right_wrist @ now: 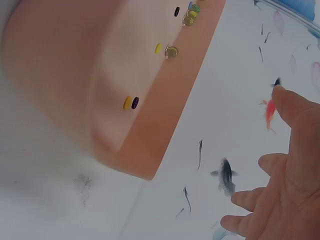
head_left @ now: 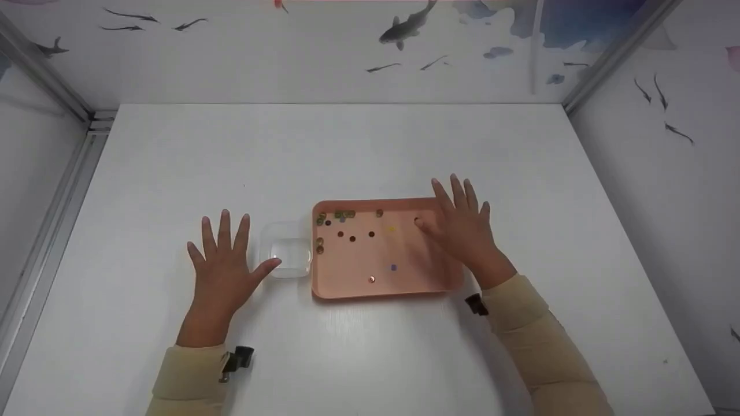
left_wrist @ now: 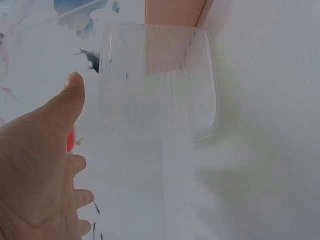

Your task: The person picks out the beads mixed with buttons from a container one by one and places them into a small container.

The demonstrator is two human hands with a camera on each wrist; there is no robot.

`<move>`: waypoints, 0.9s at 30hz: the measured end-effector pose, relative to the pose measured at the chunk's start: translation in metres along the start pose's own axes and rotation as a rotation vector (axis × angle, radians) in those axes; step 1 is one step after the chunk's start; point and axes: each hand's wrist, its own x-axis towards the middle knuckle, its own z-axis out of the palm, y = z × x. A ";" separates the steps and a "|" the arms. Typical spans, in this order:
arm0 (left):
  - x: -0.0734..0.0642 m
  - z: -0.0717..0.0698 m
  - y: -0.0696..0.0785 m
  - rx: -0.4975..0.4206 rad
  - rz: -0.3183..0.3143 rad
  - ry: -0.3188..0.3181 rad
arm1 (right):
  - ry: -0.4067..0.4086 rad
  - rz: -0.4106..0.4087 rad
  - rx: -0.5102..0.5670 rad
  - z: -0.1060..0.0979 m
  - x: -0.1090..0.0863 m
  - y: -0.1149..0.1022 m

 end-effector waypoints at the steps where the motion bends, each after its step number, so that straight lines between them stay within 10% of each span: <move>1: 0.000 0.000 0.000 0.000 0.000 0.000 | 0.002 -0.004 0.001 0.000 0.001 -0.001; 27: 0.005 0.001 -0.003 -0.196 0.024 -0.016 | 0.022 -0.094 0.151 -0.006 0.016 -0.009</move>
